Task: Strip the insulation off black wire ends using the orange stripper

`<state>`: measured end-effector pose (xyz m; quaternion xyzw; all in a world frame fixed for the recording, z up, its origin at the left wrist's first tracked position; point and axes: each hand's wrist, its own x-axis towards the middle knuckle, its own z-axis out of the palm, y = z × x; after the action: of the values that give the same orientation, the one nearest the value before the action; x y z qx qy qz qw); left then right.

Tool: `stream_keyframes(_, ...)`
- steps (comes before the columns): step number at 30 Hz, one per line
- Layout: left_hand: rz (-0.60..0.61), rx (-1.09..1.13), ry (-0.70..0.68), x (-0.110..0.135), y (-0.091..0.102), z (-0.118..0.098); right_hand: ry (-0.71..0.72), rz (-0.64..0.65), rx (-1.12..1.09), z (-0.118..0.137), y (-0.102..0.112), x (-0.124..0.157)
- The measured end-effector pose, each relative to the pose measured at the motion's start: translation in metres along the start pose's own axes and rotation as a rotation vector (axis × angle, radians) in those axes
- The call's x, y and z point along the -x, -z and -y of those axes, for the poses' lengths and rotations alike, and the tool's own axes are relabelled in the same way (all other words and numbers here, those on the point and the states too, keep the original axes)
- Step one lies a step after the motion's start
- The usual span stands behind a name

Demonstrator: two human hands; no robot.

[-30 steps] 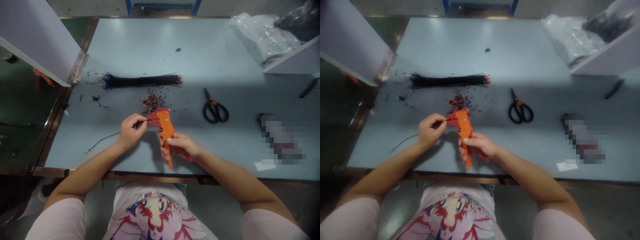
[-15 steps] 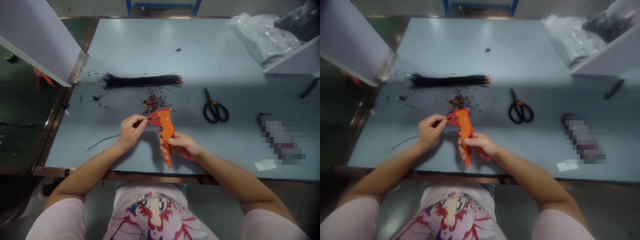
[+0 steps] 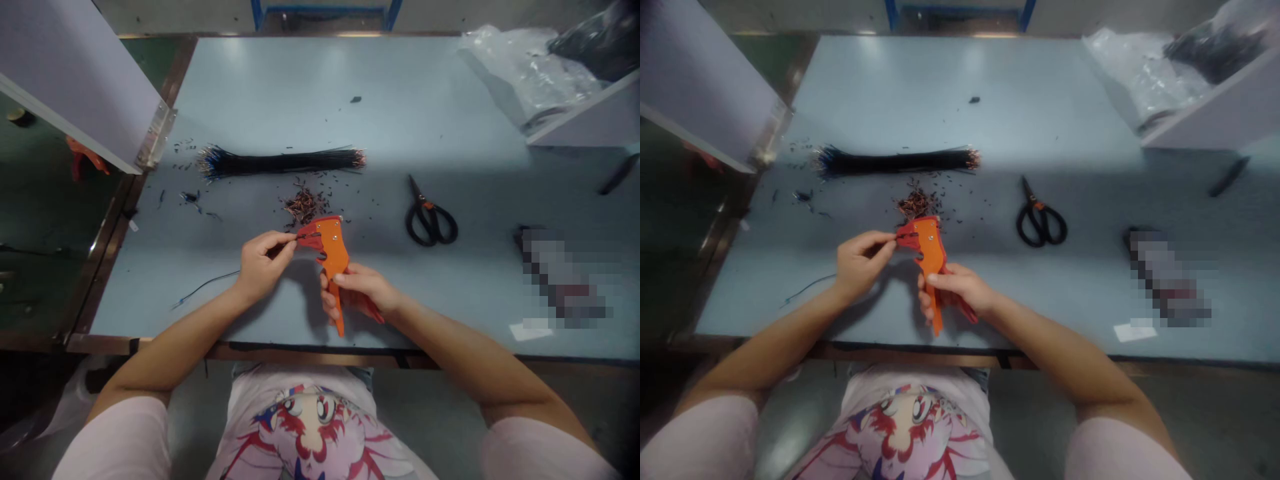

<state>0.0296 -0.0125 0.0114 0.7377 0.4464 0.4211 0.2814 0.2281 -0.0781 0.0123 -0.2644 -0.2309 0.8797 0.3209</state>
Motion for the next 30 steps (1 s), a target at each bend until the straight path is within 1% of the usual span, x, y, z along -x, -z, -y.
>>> stream_keyframes(4,-0.017,-0.007,0.034,0.0005,0.0003,-0.0003,0.002,0.0,0.009,0.0,-0.0011,0.0002)
stream_keyframes(8,-0.001,-0.032,0.05,0.0001,-0.0003,-0.0017,-0.013,0.009,-0.002,-0.0012,-0.0012,0.0001)
stream_keyframes(13,0.001,-0.049,-0.014,0.0,-0.0007,-0.0039,-0.02,0.028,-0.003,-0.0046,-0.002,-0.0004)
stream_keyframes(19,-0.005,-0.082,-0.06,-0.0004,-0.0005,-0.0023,-0.021,-0.02,-0.036,-0.0076,-0.004,-0.0031)
stream_keyframes(25,0.001,-0.078,-0.031,-0.0039,0.0004,-0.0014,0.004,-0.034,-0.072,-0.0037,-0.004,-0.0036)
stream_keyframes(30,0.036,-0.072,-0.004,-0.0046,0.0021,-0.0011,0.004,-0.034,-0.07,-0.0044,-0.0031,-0.0042)
